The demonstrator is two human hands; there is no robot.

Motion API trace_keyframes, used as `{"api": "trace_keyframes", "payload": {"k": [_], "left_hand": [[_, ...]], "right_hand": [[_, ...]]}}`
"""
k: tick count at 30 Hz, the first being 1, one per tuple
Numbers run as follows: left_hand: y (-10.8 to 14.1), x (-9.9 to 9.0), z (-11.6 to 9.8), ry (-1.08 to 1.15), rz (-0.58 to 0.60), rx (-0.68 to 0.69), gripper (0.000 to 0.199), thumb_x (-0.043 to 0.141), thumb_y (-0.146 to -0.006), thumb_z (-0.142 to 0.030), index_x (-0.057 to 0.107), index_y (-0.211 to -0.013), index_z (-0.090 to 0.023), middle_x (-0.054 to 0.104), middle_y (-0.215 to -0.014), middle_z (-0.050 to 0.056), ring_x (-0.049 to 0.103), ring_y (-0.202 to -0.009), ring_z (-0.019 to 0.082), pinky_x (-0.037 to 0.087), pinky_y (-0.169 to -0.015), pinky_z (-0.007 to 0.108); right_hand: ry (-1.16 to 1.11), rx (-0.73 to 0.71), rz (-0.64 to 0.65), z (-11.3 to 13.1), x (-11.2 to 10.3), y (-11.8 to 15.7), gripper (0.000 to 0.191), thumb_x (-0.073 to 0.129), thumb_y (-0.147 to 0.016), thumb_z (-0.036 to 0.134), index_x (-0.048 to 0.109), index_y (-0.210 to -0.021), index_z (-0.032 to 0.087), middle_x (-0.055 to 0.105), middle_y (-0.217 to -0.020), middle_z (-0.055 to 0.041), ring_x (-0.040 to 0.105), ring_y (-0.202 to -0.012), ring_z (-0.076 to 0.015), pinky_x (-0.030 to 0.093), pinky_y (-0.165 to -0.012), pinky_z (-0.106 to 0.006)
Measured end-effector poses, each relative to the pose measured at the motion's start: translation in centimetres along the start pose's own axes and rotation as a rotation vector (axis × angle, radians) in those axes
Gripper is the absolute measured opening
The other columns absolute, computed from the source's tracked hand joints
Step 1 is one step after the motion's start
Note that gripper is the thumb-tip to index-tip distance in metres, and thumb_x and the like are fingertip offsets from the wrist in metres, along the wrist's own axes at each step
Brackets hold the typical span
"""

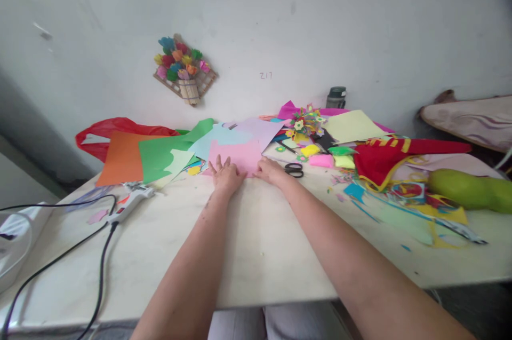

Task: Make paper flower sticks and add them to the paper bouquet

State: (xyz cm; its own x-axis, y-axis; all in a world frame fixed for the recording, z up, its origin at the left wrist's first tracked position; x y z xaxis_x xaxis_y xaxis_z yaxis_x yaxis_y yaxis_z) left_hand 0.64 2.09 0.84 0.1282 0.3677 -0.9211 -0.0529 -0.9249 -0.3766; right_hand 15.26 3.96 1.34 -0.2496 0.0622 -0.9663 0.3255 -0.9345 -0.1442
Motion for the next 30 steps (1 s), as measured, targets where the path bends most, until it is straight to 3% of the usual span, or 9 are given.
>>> {"api": "trace_keyframes", "payload": {"k": [5,8,13,20,24,30], "left_hand": [[0.4,-0.3,-1.0,-0.011,-0.087,0.1,0.023,0.051,-0.073,-0.037,0.055,-0.09,-0.023,0.036,-0.135,0.005,0.001,-0.131,0.027,-0.005,-0.101,0.055],[0.5,-0.1,-1.4,0.002,-0.061,0.141,0.027,0.049,-0.074,-0.039,0.052,-0.095,-0.023,0.033,-0.137,0.005,-0.003,-0.131,0.026,-0.008,-0.101,0.054],[0.3,0.4,-1.5,0.028,0.001,0.069,0.032,0.049,-0.073,-0.039,0.052,-0.099,-0.021,0.024,-0.141,0.007,-0.012,-0.129,0.029,-0.009,-0.1,0.055],[0.1,0.6,-1.4,0.082,0.081,-0.003,0.036,0.046,-0.074,-0.045,0.052,-0.101,-0.024,0.018,-0.143,0.006,-0.015,-0.128,0.03,-0.008,-0.097,0.059],[0.0,0.9,-1.2,0.109,0.107,-0.024,0.033,0.045,-0.074,-0.044,0.053,-0.1,-0.025,0.018,-0.143,0.004,-0.015,-0.128,0.031,-0.007,-0.096,0.06],[0.0,0.8,-1.1,0.1,0.114,-0.054,0.033,0.045,-0.073,-0.046,0.053,-0.098,-0.025,0.019,-0.143,0.004,-0.012,-0.128,0.032,-0.005,-0.096,0.061]], "right_hand": [[-0.001,0.02,0.0,0.0,0.0,0.0,0.029,0.05,-0.076,0.043,0.062,-0.089,0.02,0.053,-0.104,-0.0092,0.053,-0.091,-0.0213,0.04,-0.072,-0.028],[0.001,0.013,0.001,0.0,0.1,0.0,0.027,0.05,-0.076,0.042,0.063,-0.086,0.021,0.054,-0.104,-0.0081,0.054,-0.09,-0.0201,0.039,-0.072,-0.027],[-0.009,-0.001,-0.008,-0.1,0.1,0.0,0.031,0.05,-0.076,0.045,0.064,-0.086,0.019,0.055,-0.103,-0.0092,0.054,-0.088,-0.0193,0.039,-0.071,-0.026],[-0.05,-0.058,-0.04,-1.0,-0.9,1.0,0.022,0.056,-0.074,0.035,0.064,-0.077,0.016,0.057,-0.096,-0.0068,0.055,-0.079,-0.0141,0.039,-0.067,-0.021],[0.0,-0.054,-0.048,-1.6,-1.1,1.3,0.021,0.055,-0.074,0.037,0.064,-0.077,0.017,0.058,-0.096,-0.0061,0.055,-0.08,-0.0153,0.038,-0.065,-0.022],[0.073,0.008,-0.03,-2.1,-1.3,1.2,0.025,0.051,-0.076,0.039,0.063,-0.078,0.017,0.057,-0.101,-0.009,0.053,-0.089,-0.0202,0.038,-0.073,-0.027]]}}
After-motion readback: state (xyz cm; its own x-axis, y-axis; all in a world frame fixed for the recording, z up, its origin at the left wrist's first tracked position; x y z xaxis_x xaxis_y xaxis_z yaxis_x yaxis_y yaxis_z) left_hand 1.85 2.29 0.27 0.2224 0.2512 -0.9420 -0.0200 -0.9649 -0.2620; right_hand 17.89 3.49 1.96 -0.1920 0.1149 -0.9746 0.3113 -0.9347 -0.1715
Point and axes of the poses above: each hand's wrist, its own y-axis away from the middle knuckle, its own x-axis out of the palm, z = x × y, the point moved 2 cm from there along -y, towards the middle knuckle
